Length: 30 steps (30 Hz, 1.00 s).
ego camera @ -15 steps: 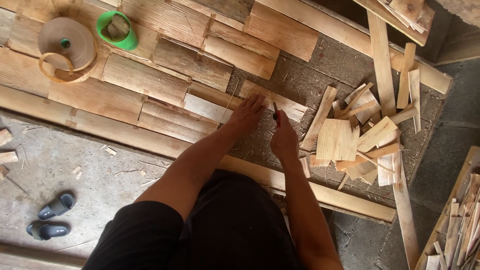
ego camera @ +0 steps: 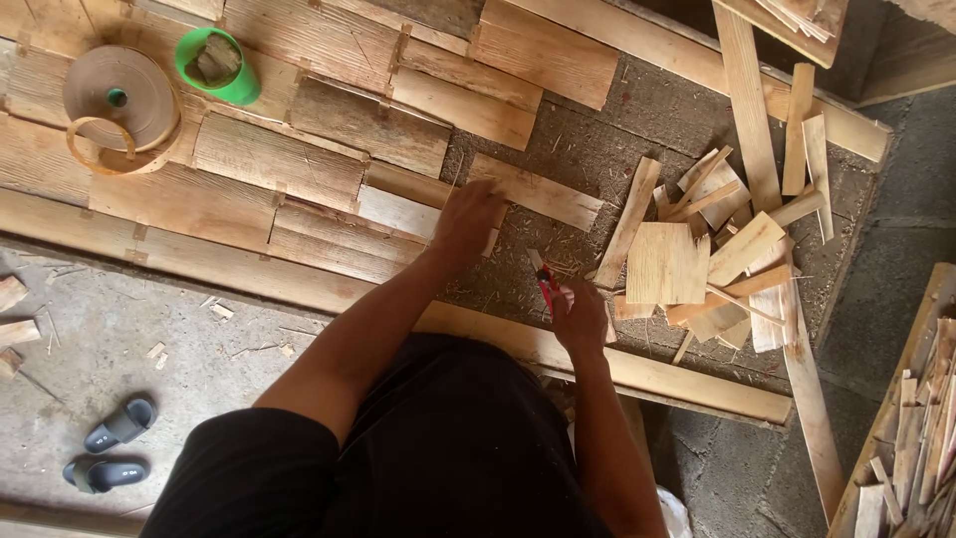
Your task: Assemble and trim small wooden shingles onto a flat surface to create a textured wood panel.
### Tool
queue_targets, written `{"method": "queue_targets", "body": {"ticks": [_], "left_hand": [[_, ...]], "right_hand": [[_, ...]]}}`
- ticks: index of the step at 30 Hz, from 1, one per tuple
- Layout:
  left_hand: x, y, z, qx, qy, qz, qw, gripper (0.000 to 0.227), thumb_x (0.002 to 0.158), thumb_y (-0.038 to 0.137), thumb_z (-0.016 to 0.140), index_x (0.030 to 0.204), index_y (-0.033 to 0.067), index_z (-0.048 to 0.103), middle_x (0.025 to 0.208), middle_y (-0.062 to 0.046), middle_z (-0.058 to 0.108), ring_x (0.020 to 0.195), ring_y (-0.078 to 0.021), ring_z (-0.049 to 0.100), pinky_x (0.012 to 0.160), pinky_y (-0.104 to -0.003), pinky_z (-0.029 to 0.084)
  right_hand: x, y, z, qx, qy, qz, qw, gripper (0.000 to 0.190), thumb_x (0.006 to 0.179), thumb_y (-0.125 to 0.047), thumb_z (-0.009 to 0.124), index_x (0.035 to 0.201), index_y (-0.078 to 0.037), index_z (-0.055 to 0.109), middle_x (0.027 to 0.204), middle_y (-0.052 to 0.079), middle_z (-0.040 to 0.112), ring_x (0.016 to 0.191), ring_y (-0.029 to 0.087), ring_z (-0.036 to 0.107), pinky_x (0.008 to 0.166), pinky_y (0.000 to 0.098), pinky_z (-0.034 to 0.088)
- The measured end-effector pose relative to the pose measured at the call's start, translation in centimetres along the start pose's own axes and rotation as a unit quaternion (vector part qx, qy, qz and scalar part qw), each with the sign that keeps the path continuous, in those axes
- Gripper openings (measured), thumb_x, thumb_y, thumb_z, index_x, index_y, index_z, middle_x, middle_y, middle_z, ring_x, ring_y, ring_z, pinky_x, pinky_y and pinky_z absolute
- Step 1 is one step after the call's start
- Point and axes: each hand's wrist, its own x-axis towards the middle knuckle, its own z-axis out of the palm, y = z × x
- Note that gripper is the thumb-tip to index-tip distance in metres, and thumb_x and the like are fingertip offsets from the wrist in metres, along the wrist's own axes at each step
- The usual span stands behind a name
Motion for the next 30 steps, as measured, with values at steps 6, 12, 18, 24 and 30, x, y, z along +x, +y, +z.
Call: {"method": "queue_targets", "body": {"ticks": [6,12,18,24,30], "left_hand": [[-1.8,-1.6,-4.3,-0.031,0.021,-0.237,0.971,0.026,0.089,0.023,0.081,0.099,0.0079,0.063,0.104,-0.012,0.064,0.098,-0.0325,0.064,0.079,-0.048,0.054],[-2.6,-1.5,-6.0,-0.064,-0.019,-0.274,0.959,0.023,0.084,0.015,0.081,0.098,0.0097,0.064,0.100,-0.008,0.066,0.095,-0.0295,0.067,0.073,-0.046,0.054],[-3.1,-2.6,-4.0,-0.072,-0.013,-0.310,0.948,0.009,0.092,0.008,0.072,0.099,0.0107,0.066,0.098,-0.008,0.070,0.090,-0.0281,0.071,0.073,-0.045,0.055],[-2.8,-2.7,-4.0,-0.085,-0.017,-0.330,0.940,0.008,0.091,0.005,0.066,0.098,0.0095,0.066,0.095,-0.010,0.073,0.086,-0.0301,0.071,0.075,-0.047,0.055],[-3.6,-0.9,-5.9,-0.147,0.008,-0.319,0.936,0.014,0.092,0.002,0.061,0.097,0.0112,0.070,0.095,-0.010,0.076,0.086,-0.0269,0.073,0.075,-0.044,0.054]], "right_hand": [[5.4,-3.1,-1.0,-0.114,0.039,-0.081,0.989,0.022,0.090,-0.013,0.072,0.111,-0.013,0.075,0.117,0.009,0.068,0.110,0.032,0.061,0.098,0.0456,0.050],[11.4,-5.7,0.9,-0.188,0.078,-0.188,0.961,0.032,0.089,-0.007,0.067,0.119,-0.014,0.076,0.135,0.006,0.066,0.111,0.030,0.061,0.095,0.0438,0.050],[12.6,-4.9,2.1,-0.222,0.039,-0.194,0.955,0.029,0.091,-0.006,0.066,0.116,-0.017,0.077,0.139,0.006,0.063,0.115,0.029,0.060,0.095,0.0434,0.052],[13.7,-4.9,1.5,-0.187,0.020,-0.189,0.964,0.015,0.088,-0.014,0.076,0.102,-0.017,0.077,0.138,0.006,0.062,0.122,0.031,0.059,0.097,0.0458,0.052],[14.4,-3.9,1.2,-0.169,0.026,-0.246,0.954,0.027,0.079,-0.011,0.082,0.106,-0.014,0.077,0.139,0.011,0.061,0.123,0.036,0.058,0.099,0.0476,0.050]]}}
